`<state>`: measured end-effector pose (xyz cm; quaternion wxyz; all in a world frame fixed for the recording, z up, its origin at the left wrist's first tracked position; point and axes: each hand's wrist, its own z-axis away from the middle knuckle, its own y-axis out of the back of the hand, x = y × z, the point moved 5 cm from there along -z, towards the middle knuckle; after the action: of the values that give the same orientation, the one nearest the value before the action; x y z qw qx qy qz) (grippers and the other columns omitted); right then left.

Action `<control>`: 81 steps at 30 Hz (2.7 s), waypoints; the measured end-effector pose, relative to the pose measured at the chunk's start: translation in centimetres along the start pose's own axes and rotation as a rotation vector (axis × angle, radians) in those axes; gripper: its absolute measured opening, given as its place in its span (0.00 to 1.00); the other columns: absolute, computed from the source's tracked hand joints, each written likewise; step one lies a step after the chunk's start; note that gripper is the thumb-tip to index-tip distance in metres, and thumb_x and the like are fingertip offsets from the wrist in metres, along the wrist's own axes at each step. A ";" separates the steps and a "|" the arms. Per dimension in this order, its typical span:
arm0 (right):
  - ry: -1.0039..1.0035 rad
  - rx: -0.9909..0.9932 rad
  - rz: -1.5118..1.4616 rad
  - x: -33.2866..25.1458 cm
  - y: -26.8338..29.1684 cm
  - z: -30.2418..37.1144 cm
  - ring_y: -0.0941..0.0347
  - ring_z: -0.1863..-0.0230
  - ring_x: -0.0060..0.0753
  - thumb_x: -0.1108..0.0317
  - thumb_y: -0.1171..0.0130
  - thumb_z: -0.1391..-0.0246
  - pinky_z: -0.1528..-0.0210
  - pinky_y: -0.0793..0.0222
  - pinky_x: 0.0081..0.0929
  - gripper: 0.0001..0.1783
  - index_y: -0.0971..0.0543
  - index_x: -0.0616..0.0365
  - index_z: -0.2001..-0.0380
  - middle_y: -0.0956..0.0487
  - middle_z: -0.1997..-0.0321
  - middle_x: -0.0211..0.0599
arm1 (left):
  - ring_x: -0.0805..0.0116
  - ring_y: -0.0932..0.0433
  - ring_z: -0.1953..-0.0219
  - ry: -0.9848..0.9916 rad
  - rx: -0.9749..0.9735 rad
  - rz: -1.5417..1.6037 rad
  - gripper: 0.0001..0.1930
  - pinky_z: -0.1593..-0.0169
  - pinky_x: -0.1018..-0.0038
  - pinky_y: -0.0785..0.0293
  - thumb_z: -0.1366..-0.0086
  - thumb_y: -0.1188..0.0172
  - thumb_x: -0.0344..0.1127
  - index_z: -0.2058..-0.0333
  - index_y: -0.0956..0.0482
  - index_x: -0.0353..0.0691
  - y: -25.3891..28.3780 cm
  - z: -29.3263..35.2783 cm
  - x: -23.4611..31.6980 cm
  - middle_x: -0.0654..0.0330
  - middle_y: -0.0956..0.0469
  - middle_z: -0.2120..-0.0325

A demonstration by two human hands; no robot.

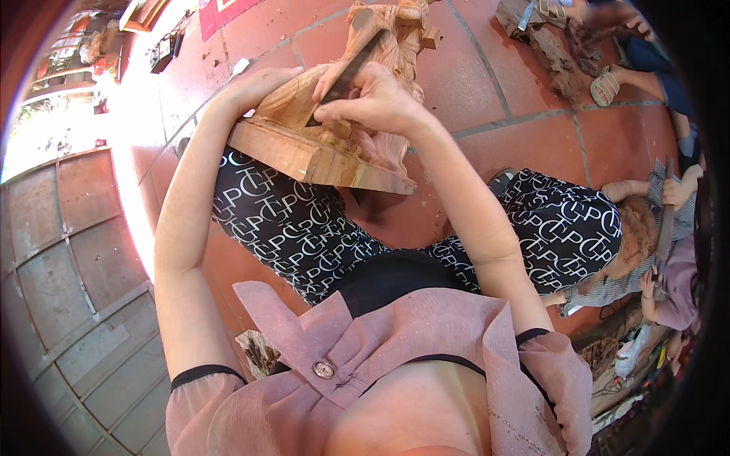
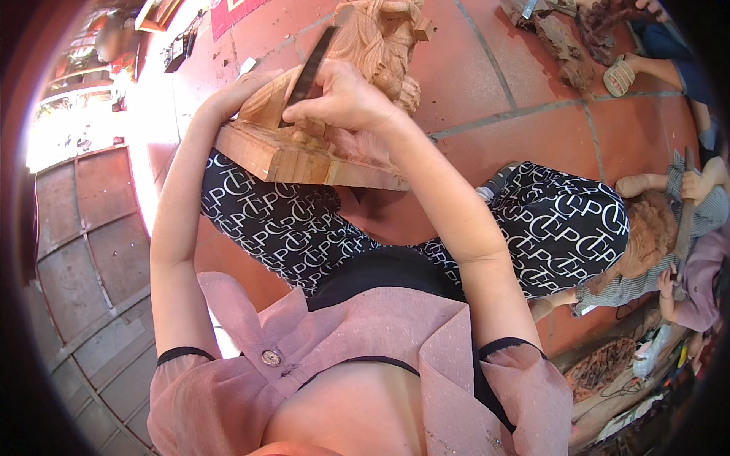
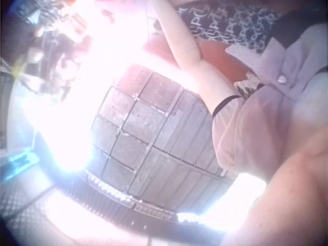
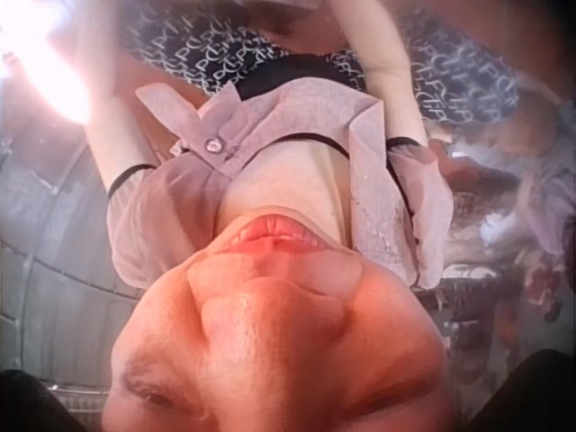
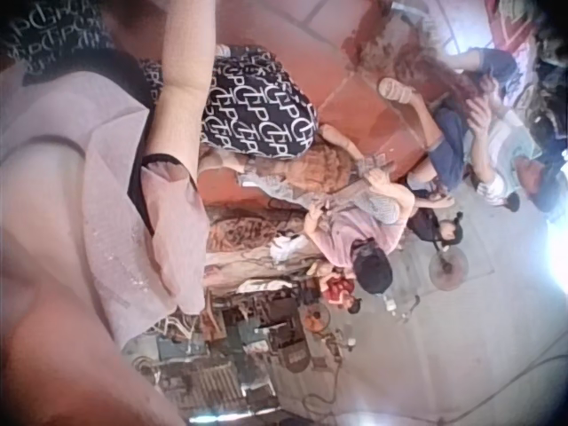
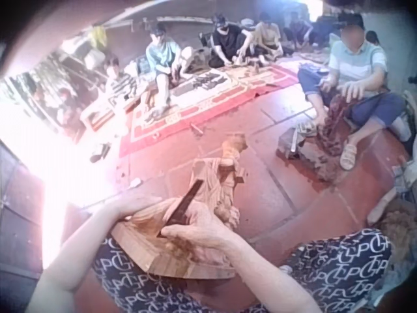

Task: The person carves a wooden figurine using a chisel while sitting on the floor. They hold the wood with one hand and use the chisel with the other to shape details on the piece.

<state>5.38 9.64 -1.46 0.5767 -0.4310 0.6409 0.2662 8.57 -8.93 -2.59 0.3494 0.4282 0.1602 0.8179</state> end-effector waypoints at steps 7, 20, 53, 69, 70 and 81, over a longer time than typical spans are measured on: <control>-0.052 0.111 -0.167 0.5 2.3 -0.2 0.28 0.76 0.15 0.74 0.36 0.57 0.74 0.34 0.13 0.08 0.21 0.59 0.70 0.22 0.77 0.27 | 0.71 0.31 0.50 0.015 -0.007 0.007 0.21 0.45 0.74 0.39 0.35 0.58 0.42 0.47 0.32 0.40 0.0 -0.5 0.5 0.58 0.28 0.52; 0.202 0.175 0.064 0.3 0.5 0.3 0.29 0.78 0.15 0.74 0.37 0.57 0.76 0.33 0.15 0.06 0.20 0.61 0.72 0.22 0.78 0.28 | 0.72 0.32 0.49 0.014 -0.039 0.087 0.20 0.44 0.74 0.40 0.35 0.57 0.40 0.47 0.32 0.40 -0.6 -0.3 0.5 0.59 0.29 0.50; -0.050 0.186 -0.121 0.1 4.5 1.7 0.27 0.73 0.18 0.75 0.40 0.53 0.69 0.31 0.16 0.04 0.24 0.62 0.72 0.23 0.74 0.30 | 0.73 0.32 0.50 0.052 -0.035 -0.004 0.21 0.45 0.75 0.39 0.34 0.60 0.39 0.46 0.34 0.39 -0.4 -1.0 -0.6 0.60 0.29 0.50; 0.013 0.088 -0.170 1.2 1.6 0.2 0.28 0.75 0.14 0.76 0.35 0.59 0.77 0.34 0.16 0.05 0.22 0.58 0.75 0.22 0.77 0.28 | 0.73 0.32 0.51 0.145 -0.024 0.158 0.21 0.45 0.74 0.39 0.34 0.59 0.42 0.46 0.34 0.40 -0.5 -0.7 -0.7 0.61 0.29 0.51; 0.091 0.145 -0.197 2.5 2.7 -0.4 0.28 0.77 0.14 0.76 0.36 0.59 0.80 0.34 0.16 0.05 0.22 0.59 0.76 0.22 0.78 0.28 | 0.73 0.32 0.51 0.081 -0.021 0.096 0.21 0.46 0.74 0.39 0.34 0.58 0.43 0.46 0.33 0.40 -0.5 -0.8 -0.3 0.61 0.28 0.51; -0.111 0.251 -0.242 2.5 4.3 -0.6 0.30 0.82 0.15 0.77 0.37 0.58 0.83 0.39 0.13 0.04 0.22 0.60 0.76 0.23 0.80 0.29 | 0.72 0.32 0.52 0.099 0.003 0.038 0.22 0.46 0.75 0.38 0.34 0.58 0.44 0.45 0.34 0.41 -0.3 -0.4 0.4 0.60 0.28 0.51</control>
<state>1.48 10.65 -4.45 0.6884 -0.4144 0.5796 0.1360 8.19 -8.43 -2.80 0.3250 0.3908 0.1705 0.8441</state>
